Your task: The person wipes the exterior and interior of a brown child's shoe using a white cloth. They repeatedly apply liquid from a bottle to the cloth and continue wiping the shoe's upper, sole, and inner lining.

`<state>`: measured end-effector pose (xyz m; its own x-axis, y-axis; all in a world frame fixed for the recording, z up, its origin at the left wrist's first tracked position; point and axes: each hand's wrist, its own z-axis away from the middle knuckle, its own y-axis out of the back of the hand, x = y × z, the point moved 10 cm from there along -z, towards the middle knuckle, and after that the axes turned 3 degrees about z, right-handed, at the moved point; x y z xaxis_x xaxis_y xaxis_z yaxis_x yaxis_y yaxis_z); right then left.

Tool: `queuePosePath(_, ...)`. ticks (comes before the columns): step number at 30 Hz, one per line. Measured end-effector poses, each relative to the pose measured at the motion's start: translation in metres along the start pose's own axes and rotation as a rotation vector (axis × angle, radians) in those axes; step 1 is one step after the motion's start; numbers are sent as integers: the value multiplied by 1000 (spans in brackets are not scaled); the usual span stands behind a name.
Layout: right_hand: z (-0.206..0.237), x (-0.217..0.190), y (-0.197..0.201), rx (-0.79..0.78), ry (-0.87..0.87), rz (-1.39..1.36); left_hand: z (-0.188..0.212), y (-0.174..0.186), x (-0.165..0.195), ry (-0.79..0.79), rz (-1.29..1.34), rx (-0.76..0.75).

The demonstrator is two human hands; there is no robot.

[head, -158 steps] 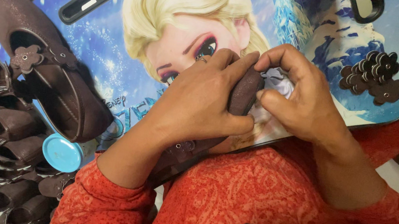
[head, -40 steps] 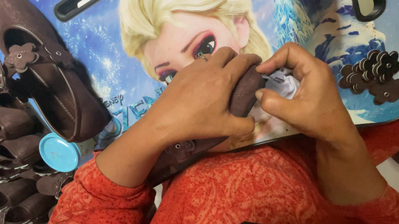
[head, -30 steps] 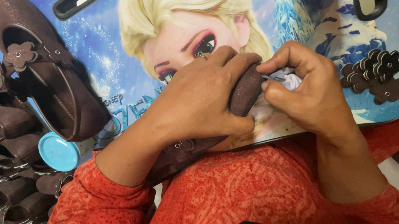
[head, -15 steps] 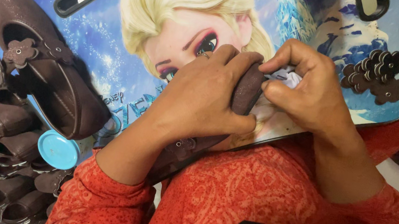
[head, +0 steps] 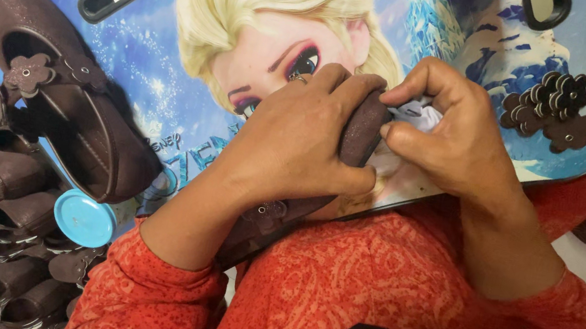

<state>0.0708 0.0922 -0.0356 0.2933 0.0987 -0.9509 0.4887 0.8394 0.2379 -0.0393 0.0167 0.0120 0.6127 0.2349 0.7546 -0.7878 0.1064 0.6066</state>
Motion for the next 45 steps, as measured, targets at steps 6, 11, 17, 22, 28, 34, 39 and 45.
queuePosePath(6,0,3,2,-3,2,-45,0,0,1,-6,-1,1)
queuePosePath(11,3,-2,-3,-16,82,-16,1,-1,1,-1,-3,0)
queuePosePath(17,2,6,2,42,15,30,0,0,1,-15,4,13)
queuePosePath(22,1,2,3,9,20,-23,0,0,1,-15,-4,7)
queuePosePath(28,2,-6,-1,-1,49,-39,0,-1,2,-18,-2,7)
queuePosePath(34,0,4,2,0,-13,-3,0,0,2,-31,-2,21)
queuePosePath(39,1,5,2,-14,-21,-62,1,-1,1,-25,0,10)
queuePosePath(45,3,-1,0,-30,23,-84,1,-1,2,-28,-1,10)
